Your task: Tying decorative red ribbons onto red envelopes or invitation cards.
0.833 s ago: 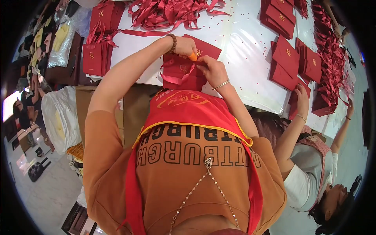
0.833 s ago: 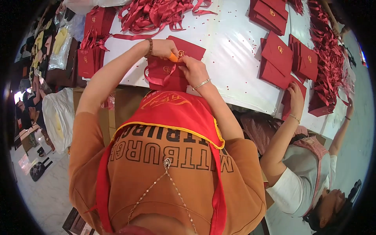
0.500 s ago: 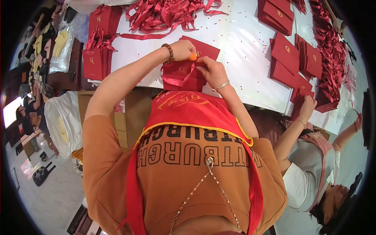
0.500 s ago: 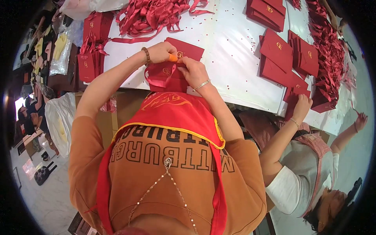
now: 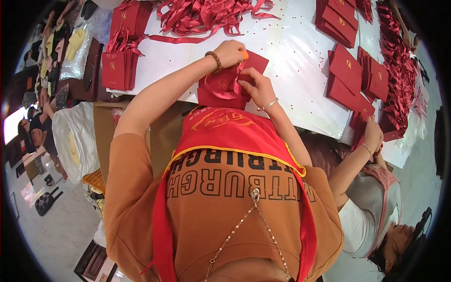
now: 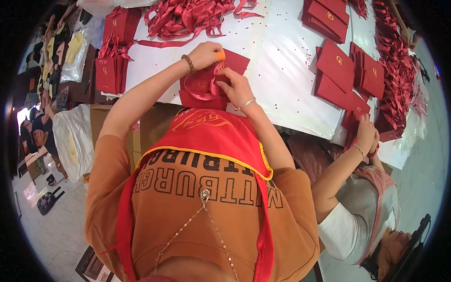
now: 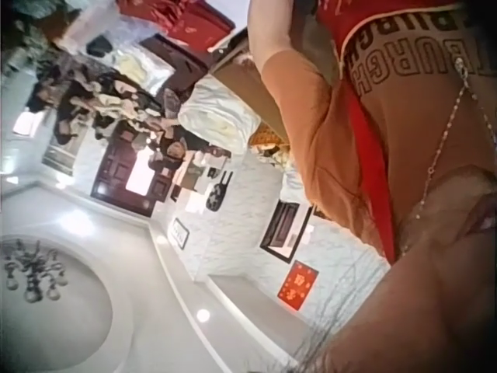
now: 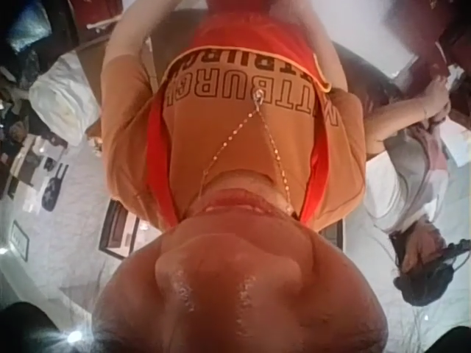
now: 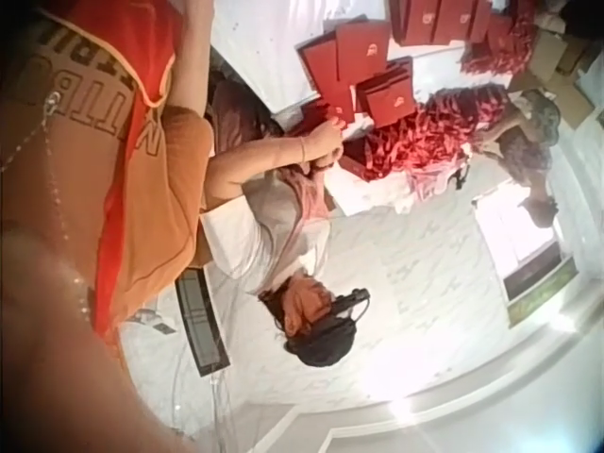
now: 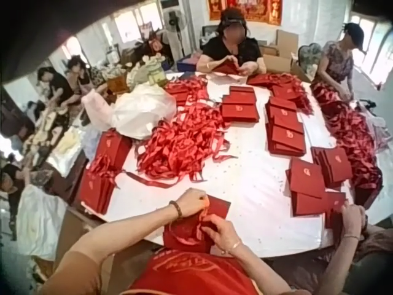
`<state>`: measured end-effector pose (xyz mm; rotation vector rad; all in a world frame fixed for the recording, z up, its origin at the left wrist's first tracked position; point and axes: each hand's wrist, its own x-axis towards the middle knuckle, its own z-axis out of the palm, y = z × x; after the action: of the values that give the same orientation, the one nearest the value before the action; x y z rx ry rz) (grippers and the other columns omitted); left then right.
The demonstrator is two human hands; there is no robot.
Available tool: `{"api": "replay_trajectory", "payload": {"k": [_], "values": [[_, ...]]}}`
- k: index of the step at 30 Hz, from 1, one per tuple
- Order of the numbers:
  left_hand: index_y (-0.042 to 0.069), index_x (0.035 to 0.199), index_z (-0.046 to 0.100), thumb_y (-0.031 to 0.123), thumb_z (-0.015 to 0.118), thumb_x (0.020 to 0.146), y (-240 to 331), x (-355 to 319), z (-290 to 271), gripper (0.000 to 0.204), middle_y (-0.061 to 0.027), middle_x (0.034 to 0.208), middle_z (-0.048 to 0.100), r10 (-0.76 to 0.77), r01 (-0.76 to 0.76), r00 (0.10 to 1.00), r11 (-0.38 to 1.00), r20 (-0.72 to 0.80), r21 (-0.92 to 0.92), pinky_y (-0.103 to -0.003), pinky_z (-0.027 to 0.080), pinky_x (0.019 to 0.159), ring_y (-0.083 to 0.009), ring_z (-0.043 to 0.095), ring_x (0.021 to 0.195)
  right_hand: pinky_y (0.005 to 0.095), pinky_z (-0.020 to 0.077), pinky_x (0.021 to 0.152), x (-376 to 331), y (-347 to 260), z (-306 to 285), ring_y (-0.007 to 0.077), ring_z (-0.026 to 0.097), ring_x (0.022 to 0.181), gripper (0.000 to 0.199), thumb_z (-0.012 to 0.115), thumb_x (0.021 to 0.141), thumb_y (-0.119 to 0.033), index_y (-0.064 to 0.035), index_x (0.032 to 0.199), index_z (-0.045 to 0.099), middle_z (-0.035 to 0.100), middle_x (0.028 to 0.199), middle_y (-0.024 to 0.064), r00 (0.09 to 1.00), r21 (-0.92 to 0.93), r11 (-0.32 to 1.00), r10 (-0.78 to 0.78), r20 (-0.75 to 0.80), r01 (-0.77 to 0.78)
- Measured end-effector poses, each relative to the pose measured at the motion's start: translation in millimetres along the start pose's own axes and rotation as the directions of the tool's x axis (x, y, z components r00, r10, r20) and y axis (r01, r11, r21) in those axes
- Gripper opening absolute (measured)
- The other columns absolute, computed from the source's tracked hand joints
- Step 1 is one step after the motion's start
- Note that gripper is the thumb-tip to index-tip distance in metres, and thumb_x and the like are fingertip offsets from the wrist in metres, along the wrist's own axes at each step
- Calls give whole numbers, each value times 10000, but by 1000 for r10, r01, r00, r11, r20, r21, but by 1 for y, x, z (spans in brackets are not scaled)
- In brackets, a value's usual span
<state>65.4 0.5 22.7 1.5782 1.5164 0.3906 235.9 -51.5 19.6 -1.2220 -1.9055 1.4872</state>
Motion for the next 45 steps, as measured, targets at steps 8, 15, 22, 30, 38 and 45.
{"api": "replay_trajectory", "payload": {"k": [8,15,22,30,38,45], "values": [[50,934,601,160,461,845,-6,9,-64,200,-55,851,617,-149,96,988,785,-35,-612,-263,436,629,-166,582,772,238,441,602,-4,13,-6,94,539,680,188,633,742,-37,-27,908,546,588,830,48,981,252,955,-180,76,156],[47,1201,408,263,476,870,-59,-34,23,401,-97,1064,535,297,-17,940,529,167,-848,-319,461,801,-183,526,985,260,461,704,6,8,-13,107,535,806,185,600,733,58,-75,801,492,534,953,18,990,837,546,-112,88,-13],[32,1210,361,130,479,849,-28,-51,43,392,-82,943,559,-153,89,987,311,43,-946,-290,498,665,-188,567,779,238,441,673,27,13,-24,101,518,775,164,600,759,-11,-89,888,536,538,930,23,990,621,771,-94,-106,140],[130,1229,415,275,521,823,-49,-48,-20,444,-94,721,608,-190,252,894,962,-405,107,-325,467,540,-213,603,592,179,351,510,21,39,-43,46,443,576,161,609,793,-145,-41,907,564,528,702,-13,859,363,922,74,-506,135],[131,942,579,248,525,788,-80,11,-27,201,-74,856,605,127,242,829,796,-544,555,-419,403,635,-257,565,845,253,447,598,24,-12,-7,173,573,660,107,595,777,-135,-55,846,607,611,780,71,962,-61,971,-237,-137,230],[95,839,586,170,541,757,-102,-59,-31,119,-81,730,604,211,111,897,744,-388,659,-393,391,576,-248,580,693,318,389,693,36,-1,3,204,496,810,228,549,696,-54,-139,900,605,570,837,10,793,-408,681,-534,292,608]]}}
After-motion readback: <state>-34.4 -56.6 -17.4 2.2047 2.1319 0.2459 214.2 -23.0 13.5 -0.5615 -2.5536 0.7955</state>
